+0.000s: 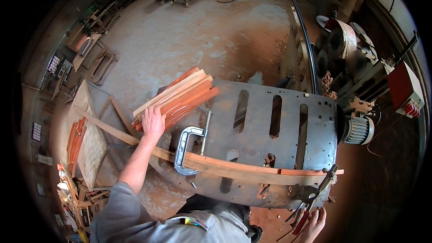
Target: The person repeatedly feeds small wooden pieces into a stationary spindle sander to shape their edges. They use a clamp to hold the wood against the machine, then remove and set the finished pieces aside on a nearby table. The process is repeated for multiple pieces throughout the clip.
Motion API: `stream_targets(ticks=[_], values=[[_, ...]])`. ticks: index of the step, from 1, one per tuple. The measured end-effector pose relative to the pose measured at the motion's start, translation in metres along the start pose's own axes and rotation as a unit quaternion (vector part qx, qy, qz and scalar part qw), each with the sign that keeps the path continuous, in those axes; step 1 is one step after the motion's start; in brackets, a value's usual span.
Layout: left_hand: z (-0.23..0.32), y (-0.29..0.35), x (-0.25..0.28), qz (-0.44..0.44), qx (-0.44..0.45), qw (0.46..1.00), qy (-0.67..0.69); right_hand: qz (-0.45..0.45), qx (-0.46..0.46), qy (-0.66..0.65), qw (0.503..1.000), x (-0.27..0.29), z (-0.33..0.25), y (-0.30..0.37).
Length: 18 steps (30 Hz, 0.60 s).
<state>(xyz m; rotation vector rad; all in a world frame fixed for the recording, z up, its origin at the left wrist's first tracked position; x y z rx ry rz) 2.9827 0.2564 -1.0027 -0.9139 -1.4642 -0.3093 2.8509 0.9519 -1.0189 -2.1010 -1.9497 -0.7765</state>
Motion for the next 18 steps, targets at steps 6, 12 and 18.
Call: stream_targets(ticks=[6, 12, 18], values=[[0.002, 0.005, -0.002, 0.003, -0.044, 0.998, -0.05, -0.03, -0.008, -0.132, 0.991, -0.011, 0.003, -0.005], [0.008, 0.02, 0.041, 0.037, -0.037, 0.987, 0.15, -0.034, -0.02, -0.116, 0.992, 0.001, -0.019, 0.01], [0.082, 0.006, 0.073, -0.297, 0.065, 0.757, 0.578, 0.009, 0.009, -0.159, 0.987, -0.007, -0.017, 0.025]])
Point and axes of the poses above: each hand's wrist, its own y-axis away from the middle knuckle, its own x-axis out of the back of the hand, z = x × y, the point moved 1 cm from there along -y, towards the middle knuckle, and after that the axes turned 4 degrees about -y, right-handed, at the moved point
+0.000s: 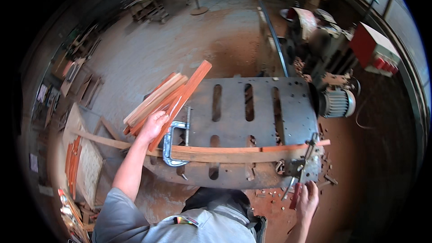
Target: The person repeatedly feeds small wooden pieces into a stationary spindle sander to shape their edges. They use a clamp to hold the wood against the machine, then remove and set the finished pieces aside on a nearby table. The process is repeated for multiple pieces throughout the clip.
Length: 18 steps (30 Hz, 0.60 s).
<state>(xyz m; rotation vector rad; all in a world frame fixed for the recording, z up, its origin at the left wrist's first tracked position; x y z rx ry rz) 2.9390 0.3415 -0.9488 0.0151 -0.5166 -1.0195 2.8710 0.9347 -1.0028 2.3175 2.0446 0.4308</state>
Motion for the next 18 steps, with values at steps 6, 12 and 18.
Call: stream_targets(ticks=[6, 12, 18], values=[[0.044, -0.019, -0.111, -0.199, 0.045, 0.979, 0.029, -0.031, 0.038, 0.087, 0.995, -0.023, -0.014, 0.019], [0.046, -0.052, -0.229, -0.294, 0.0, 0.952, -0.082, -0.041, 0.047, 0.208, 0.976, -0.03, -0.037, 0.021], [0.065, -0.059, -0.334, -0.285, -0.163, 0.908, -0.262, -0.04, -0.059, 0.111, 0.991, -0.03, -0.025, 0.028]])
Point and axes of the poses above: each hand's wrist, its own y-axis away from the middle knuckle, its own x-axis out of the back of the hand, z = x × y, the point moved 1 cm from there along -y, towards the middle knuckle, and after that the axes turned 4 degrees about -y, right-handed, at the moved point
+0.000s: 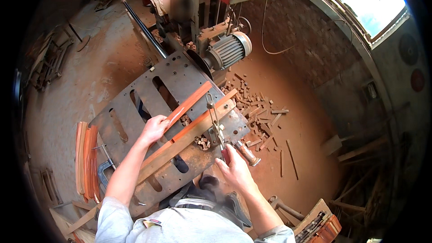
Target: The person repeatedly feeds small wooden pieces into a stationary spindle sander to shape their edges. They use a clamp to hold the wood against the machine, then remove and set the finished pieces aside on a nearby table. The process is repeated for multiple pieces throughout the clip.
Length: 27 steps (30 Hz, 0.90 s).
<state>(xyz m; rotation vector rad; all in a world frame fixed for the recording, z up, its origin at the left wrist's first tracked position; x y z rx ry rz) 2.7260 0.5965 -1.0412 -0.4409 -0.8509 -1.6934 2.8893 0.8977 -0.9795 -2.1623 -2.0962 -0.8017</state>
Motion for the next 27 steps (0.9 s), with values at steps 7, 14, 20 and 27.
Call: stream_targets(ticks=[7, 14, 20, 27], values=[[0.041, -0.032, -0.039, -0.006, -0.044, 0.997, -0.057, -0.035, -0.033, 0.046, 0.998, 0.003, -0.018, -0.004], [0.048, -0.046, -0.049, -0.083, -0.132, 0.982, -0.107, -0.035, -0.044, 0.055, 0.997, 0.004, -0.029, -0.005], [0.053, -0.067, -0.035, -0.22, -0.087, 0.968, -0.084, -0.014, 0.006, 0.033, 0.999, 0.018, -0.008, -0.022], [0.049, -0.068, -0.042, -0.229, -0.095, 0.968, -0.041, 0.119, 0.083, 0.009, 0.989, 0.058, 0.034, -0.175]])
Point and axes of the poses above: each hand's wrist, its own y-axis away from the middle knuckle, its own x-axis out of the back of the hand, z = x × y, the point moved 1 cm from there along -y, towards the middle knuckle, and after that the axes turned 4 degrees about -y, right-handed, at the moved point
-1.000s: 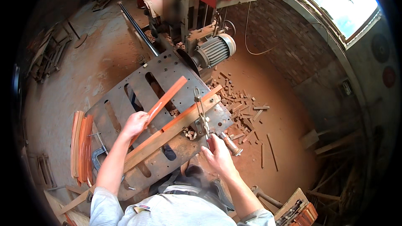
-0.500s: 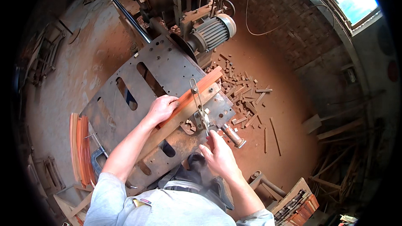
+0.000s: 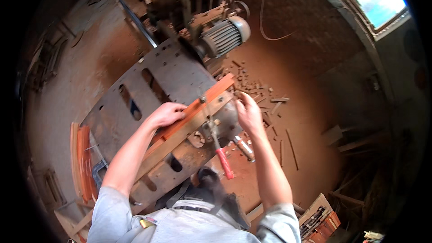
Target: The person repeatedly feeds small wooden pieces into a stationary spindle sander to shape their edges. They use a clamp to hold the wood against the machine, then remove and set the finished pieces aside on a nearby table. The process is repeated for multiple pieces throughout the clip.
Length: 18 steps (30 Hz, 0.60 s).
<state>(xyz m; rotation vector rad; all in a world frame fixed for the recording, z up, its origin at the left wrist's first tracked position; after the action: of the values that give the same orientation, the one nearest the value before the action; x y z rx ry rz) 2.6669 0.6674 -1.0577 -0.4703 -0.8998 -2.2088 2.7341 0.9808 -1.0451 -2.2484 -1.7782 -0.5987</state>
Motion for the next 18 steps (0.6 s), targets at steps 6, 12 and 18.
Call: stream_targets(ticks=[6, 12, 18], values=[[0.014, 0.006, -0.002, 0.014, 0.03, 0.999, 0.016, 0.001, -0.01, -0.059, 0.998, -0.037, 0.039, -0.071], [0.006, 0.002, 0.001, -0.008, 0.04, 0.999, 0.019, -0.002, 0.009, 0.092, 0.996, -0.043, 0.022, -0.066], [-0.001, 0.0, 0.001, -0.007, 0.042, 0.999, -0.019, -0.012, -0.008, 0.1, 0.995, -0.051, 0.018, -0.066]])
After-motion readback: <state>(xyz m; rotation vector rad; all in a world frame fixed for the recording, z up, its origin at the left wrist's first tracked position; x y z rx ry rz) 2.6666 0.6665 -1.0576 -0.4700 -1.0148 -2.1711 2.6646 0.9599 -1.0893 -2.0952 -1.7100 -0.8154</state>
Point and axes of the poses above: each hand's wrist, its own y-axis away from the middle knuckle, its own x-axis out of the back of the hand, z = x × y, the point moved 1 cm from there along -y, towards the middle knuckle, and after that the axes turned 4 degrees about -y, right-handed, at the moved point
